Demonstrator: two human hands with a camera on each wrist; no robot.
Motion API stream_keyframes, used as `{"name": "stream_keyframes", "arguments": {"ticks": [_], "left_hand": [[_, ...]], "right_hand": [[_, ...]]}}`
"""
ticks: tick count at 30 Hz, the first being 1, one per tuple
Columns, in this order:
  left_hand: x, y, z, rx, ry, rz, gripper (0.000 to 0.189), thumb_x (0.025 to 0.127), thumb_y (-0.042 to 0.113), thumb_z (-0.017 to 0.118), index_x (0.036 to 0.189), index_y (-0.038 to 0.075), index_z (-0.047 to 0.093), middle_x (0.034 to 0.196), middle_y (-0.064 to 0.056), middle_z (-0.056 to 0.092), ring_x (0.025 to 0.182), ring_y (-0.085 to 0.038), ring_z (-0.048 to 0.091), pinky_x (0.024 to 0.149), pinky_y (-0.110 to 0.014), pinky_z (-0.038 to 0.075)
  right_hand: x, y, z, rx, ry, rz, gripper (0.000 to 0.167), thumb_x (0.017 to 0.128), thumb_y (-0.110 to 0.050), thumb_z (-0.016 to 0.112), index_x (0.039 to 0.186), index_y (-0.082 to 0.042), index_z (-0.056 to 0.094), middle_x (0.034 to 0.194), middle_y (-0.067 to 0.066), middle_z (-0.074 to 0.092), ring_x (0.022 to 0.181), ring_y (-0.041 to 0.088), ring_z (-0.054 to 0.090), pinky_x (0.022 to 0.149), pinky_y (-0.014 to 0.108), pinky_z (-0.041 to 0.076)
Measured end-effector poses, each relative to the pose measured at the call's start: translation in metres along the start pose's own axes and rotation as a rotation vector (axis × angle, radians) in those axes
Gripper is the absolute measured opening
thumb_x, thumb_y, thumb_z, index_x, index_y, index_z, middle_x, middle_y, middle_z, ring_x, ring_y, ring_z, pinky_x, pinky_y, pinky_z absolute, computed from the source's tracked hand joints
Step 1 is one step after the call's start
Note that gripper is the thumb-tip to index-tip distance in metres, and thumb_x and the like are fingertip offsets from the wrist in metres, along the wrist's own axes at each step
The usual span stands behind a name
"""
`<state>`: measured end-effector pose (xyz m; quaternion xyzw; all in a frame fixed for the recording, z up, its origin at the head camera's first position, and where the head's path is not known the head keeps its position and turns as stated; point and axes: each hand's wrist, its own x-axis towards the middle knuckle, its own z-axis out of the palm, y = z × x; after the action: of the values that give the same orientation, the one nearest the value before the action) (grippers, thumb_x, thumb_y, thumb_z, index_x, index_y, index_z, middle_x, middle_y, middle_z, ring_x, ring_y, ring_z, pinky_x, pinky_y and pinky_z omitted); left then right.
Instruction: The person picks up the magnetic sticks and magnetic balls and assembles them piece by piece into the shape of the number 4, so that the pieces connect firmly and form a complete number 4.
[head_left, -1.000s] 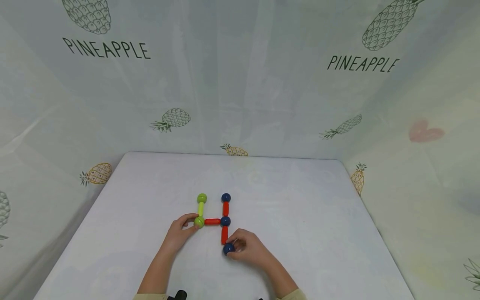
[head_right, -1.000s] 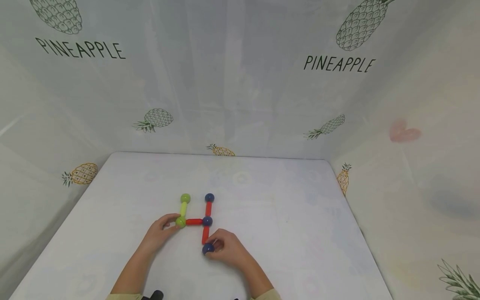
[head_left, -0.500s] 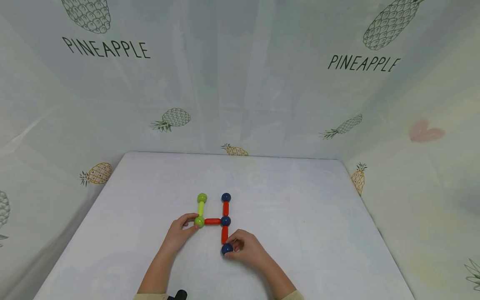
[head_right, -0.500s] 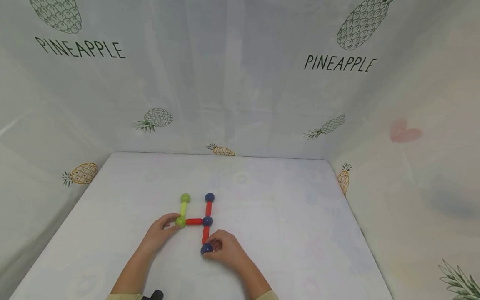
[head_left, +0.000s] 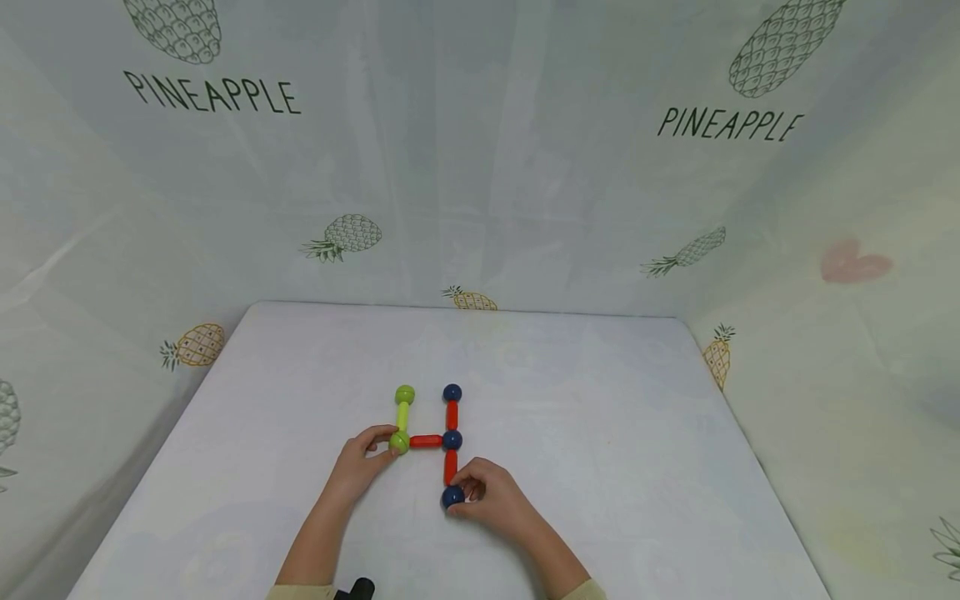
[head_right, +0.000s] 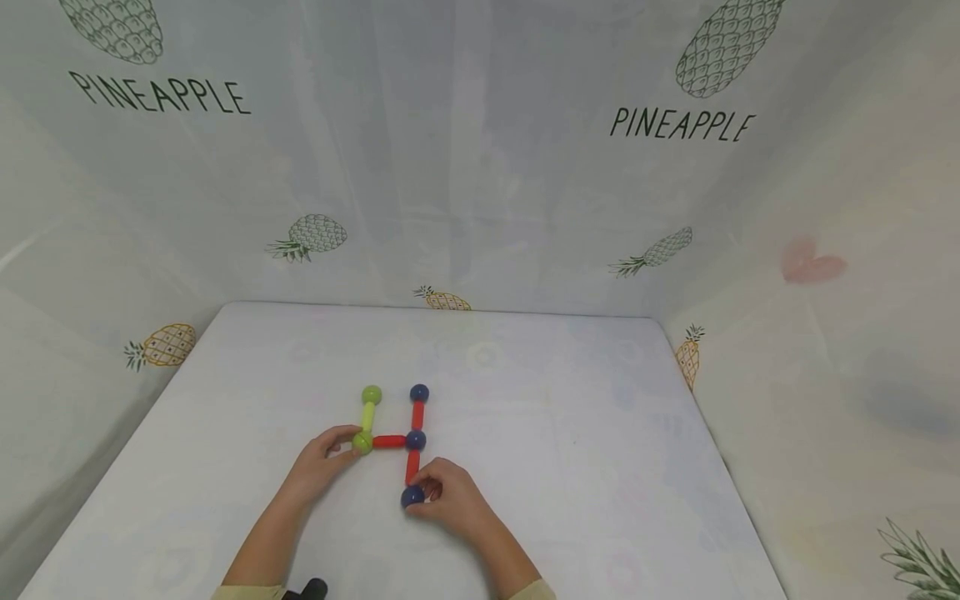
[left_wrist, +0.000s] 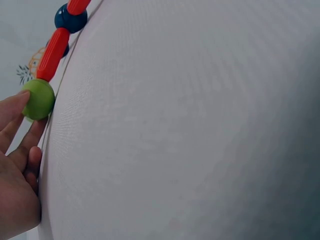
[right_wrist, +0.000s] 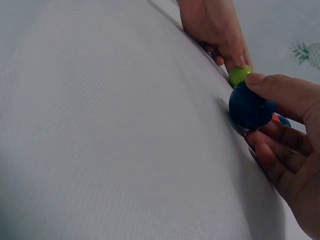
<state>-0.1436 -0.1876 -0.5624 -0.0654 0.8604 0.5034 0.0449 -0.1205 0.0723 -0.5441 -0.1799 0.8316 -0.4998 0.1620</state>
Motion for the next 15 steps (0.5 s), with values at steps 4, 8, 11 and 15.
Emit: {"name": "stream_keyframes", "arguments": {"ticks": [4,8,11,15], "left_hand": [[0.0005,0.0001,-0.0002,-0.006,-0.005,-0.006,0.037,0.088,0.014,0.072,0.124,0.014,0.065,0.120,-0.007,0.065,0.110,-0.027,0.048,0.091,-0.048,0.038],[0.0013,-0.0007,-0.0001,-0.011,-0.006,-0.009,0.037,0.088,0.014,0.072,0.124,0.014,0.065,0.119,-0.006,0.065,0.109,-0.026,0.048,0.091,-0.047,0.038],[0.0013,-0.0009,0.0001,-0.009,-0.005,-0.008,0.037,0.088,0.015,0.072,0.124,0.014,0.065,0.119,-0.006,0.065,0.109,-0.026,0.048,0.091,-0.047,0.038],[0.0003,0.0004,0.0002,-0.009,-0.001,-0.009,0.037,0.088,0.015,0.072,0.124,0.015,0.065,0.120,-0.006,0.065,0.110,-0.026,0.048,0.091,-0.047,0.038]], "right_hand": [[0.0012,0.0007,0.0004,0.013,0.007,0.005,0.029,0.074,-0.015,0.086,0.096,-0.016,0.069,0.083,-0.007,0.058,0.076,0.013,0.056,0.068,0.022,0.049],[0.0019,0.0015,0.0004,0.018,0.011,-0.005,0.029,0.073,-0.015,0.087,0.096,-0.016,0.069,0.083,-0.008,0.058,0.076,0.014,0.056,0.068,0.022,0.049],[0.0019,0.0018,0.0002,0.018,0.012,-0.015,0.029,0.073,-0.014,0.087,0.095,-0.015,0.069,0.083,-0.008,0.058,0.075,0.013,0.056,0.067,0.022,0.049],[0.0023,0.0029,0.0000,0.017,0.011,-0.017,0.029,0.073,-0.015,0.087,0.095,-0.016,0.069,0.083,-0.008,0.058,0.074,0.012,0.056,0.067,0.022,0.049]]}}
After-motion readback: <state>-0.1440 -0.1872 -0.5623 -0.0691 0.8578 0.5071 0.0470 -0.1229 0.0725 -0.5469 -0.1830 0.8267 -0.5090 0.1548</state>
